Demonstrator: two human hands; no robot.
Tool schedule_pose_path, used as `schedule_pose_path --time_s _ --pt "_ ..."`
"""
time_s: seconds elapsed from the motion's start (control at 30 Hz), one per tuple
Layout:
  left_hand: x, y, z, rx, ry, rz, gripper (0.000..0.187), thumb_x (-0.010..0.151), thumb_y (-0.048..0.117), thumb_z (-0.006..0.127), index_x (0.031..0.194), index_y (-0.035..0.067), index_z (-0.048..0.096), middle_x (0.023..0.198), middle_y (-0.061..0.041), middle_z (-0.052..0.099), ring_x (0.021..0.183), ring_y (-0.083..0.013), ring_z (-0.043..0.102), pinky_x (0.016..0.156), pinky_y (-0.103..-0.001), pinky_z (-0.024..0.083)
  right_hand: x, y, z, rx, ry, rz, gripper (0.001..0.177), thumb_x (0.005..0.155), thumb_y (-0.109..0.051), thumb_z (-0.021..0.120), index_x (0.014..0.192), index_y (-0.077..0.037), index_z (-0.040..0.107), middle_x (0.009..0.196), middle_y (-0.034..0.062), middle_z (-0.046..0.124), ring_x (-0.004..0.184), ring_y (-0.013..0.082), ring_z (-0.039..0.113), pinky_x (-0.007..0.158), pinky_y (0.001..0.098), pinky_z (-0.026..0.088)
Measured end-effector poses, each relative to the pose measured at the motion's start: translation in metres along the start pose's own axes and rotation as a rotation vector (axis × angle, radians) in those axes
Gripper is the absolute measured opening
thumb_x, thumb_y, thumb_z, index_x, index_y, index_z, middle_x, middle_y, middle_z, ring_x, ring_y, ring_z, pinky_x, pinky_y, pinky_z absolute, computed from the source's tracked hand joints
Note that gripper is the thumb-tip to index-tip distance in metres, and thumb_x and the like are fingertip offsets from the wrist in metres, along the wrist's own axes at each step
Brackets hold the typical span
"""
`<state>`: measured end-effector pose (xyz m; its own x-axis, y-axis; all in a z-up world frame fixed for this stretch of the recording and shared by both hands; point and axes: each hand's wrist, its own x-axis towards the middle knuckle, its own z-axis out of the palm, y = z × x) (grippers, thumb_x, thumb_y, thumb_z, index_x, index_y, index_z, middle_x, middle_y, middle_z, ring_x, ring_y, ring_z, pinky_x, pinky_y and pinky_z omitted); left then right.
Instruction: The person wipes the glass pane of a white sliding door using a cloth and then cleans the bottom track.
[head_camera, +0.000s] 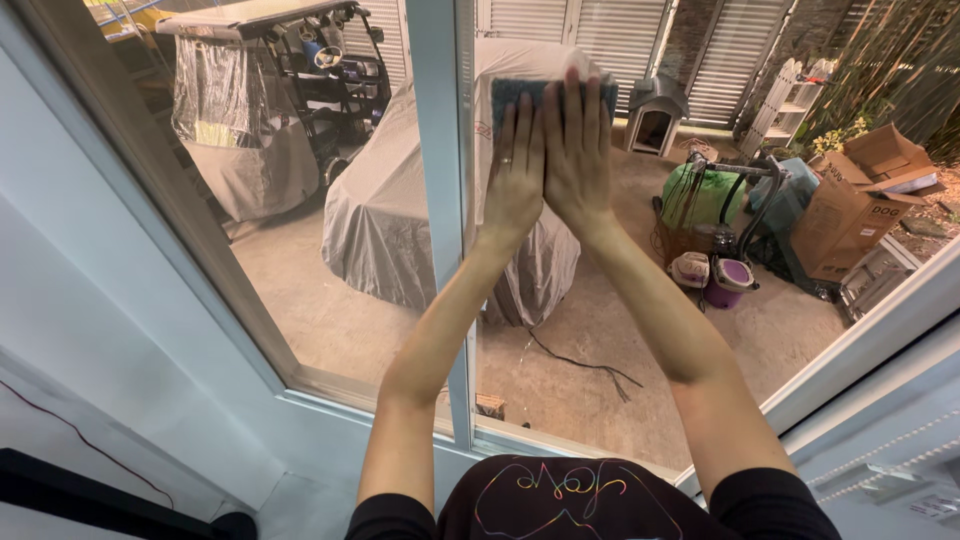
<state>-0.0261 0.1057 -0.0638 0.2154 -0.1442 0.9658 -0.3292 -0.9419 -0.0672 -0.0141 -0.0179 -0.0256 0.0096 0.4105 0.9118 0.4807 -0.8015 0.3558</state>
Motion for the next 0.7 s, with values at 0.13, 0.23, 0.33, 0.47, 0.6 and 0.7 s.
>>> schedule_pose_path --time_s 0.13,0.23,0.33,0.47,0.6,0.7 --pt "-0.053 0.009 0.0 -0.274 -0.06 -0.087 0.067 0.099 -0.003 0.047 0.161 -0.009 0.022 0.17 -0.025 0.017 0.161 -0.0414 0.012 0.135 -0.05 0.019 -0.046 -0.017 0.002 0.052 -0.047 -0.031 0.053 0.108 -0.016 0.052 0.159 -0.006 0.046 0.17 0.0259 0.016 0.158 0.0454 0.013 0.129 0.056 0.018" --pt "-0.077 0.015 -0.002 -0.294 -0.048 -0.088 0.069 0.096 -0.005 0.045 0.161 -0.008 0.02 0.169 -0.029 0.013 0.16 -0.0448 0.007 0.134 -0.054 0.013 -0.072 -0.027 0.0 0.07 -0.135 -0.06 0.054 0.104 -0.012 0.052 0.156 0.001 0.05 0.171 0.0257 0.019 0.159 0.0446 0.017 0.13 0.0546 0.02" --pt "-0.075 0.014 -0.003 -0.356 -0.064 -0.15 0.068 0.098 -0.002 0.046 0.161 -0.007 0.02 0.169 -0.031 0.012 0.16 -0.0453 0.006 0.134 -0.055 0.011 -0.073 -0.021 -0.006 0.059 -0.184 -0.118 0.055 0.105 -0.012 0.052 0.157 0.004 0.048 0.172 0.0247 0.02 0.16 0.044 0.019 0.131 0.0532 0.021" --pt "-0.042 0.003 -0.007 -0.385 0.054 -0.12 0.065 0.103 0.002 0.047 0.162 -0.005 0.021 0.171 -0.027 0.009 0.162 -0.044 0.004 0.137 -0.055 0.01 -0.034 -0.011 -0.011 0.062 -0.204 -0.154 0.058 0.106 -0.014 0.052 0.16 0.006 0.044 0.171 0.0259 0.02 0.159 0.0446 0.019 0.13 0.0545 0.022" --pt "0.005 -0.011 -0.016 -0.408 0.188 -0.108 0.058 0.108 0.007 0.049 0.161 -0.002 0.028 0.172 -0.02 0.016 0.164 -0.0403 0.009 0.137 -0.052 0.01 0.012 -0.009 -0.015 0.052 -0.15 -0.137 0.057 0.113 -0.017 0.051 0.163 0.005 0.039 0.172 0.025 0.02 0.16 0.0436 0.018 0.131 0.0546 0.022" --pt "0.02 -0.014 -0.025 -0.369 0.227 -0.112 0.055 0.109 0.01 0.05 0.16 -0.001 0.032 0.171 -0.019 0.022 0.164 -0.0377 0.014 0.135 -0.049 0.012 0.025 -0.011 -0.022 0.043 -0.147 -0.112 0.057 0.114 -0.017 0.051 0.165 0.005 0.038 0.173 0.0238 0.021 0.161 0.0424 0.018 0.133 0.0537 0.022"
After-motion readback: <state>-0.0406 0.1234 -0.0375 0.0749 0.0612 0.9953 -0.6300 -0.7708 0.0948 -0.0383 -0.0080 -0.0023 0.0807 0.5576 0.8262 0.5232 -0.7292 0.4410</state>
